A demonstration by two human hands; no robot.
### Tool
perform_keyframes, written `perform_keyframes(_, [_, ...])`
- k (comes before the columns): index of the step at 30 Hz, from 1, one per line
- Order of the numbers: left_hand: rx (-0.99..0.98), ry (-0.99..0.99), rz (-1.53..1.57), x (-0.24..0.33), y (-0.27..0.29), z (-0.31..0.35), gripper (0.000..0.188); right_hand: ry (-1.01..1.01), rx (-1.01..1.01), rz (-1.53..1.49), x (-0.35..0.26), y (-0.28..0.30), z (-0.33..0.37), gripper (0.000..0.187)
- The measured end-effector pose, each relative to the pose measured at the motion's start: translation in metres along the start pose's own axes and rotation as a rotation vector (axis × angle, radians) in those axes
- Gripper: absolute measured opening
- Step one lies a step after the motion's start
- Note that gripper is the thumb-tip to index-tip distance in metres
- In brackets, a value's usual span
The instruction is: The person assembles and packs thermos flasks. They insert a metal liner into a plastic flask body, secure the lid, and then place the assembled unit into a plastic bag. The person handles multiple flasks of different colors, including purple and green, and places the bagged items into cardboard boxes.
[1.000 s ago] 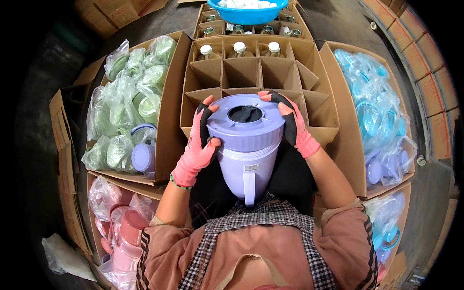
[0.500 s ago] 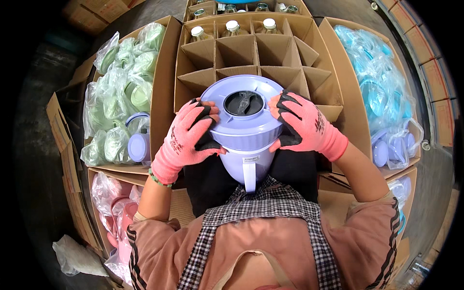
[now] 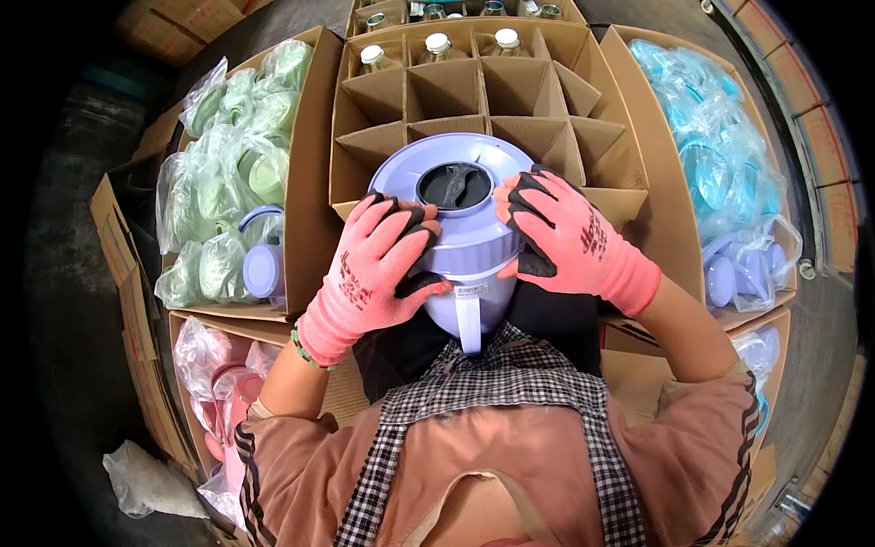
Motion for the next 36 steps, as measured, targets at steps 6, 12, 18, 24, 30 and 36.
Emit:
perform_keyframes(6, [0.007, 0.082, -0.036, 0.010, -0.006, -0.003, 0.049, -0.015, 0.017, 0.087, -0.013, 0.002, -0.004, 0.045])
perform_keyframes(12, [-0.012, 0.030, -0.095, 0.007, -0.006, -0.005, 0.044, -0.019, -0.057, 0.126, -0.012, -0.005, -0.006, 0.049])
perform_keyframes(18, [0.338, 0.185, 0.503, 0.000, -0.001, 0.018, 0.077, -0.512, 0.431, -0.840, 0.064, -0.007, -0.002, 0.052])
perform_keyframes(24, [0.612, 0.497, 0.917, -0.069, -0.025, 0.015, 0.046, -0.840, 0.454, -0.971, 0.029, -0.093, 0.008, 0.037])
perform_keyframes(30, [0.700, 0.570, 0.756, -0.063, -0.022, 0.014, 0.043, -1.126, 0.527, -1.259, 0.055, -0.058, 0.000, 0.038])
perform_keyframes(36, [0.619, 0.445, 1.637, -0.086, -0.036, 0.021, 0.068, -0.802, 0.282, -0.953, 0.033, -0.050, -0.014, 0.031])
Point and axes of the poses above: each hand's wrist, its own z-axis away from the middle knuckle, its own y-axis out of the back of the hand, x = y × z, the point moved 4 cm from there along -z, towards the middle knuckle, and after that the axes turned 15 degrees about z, right-handed, at the moved point
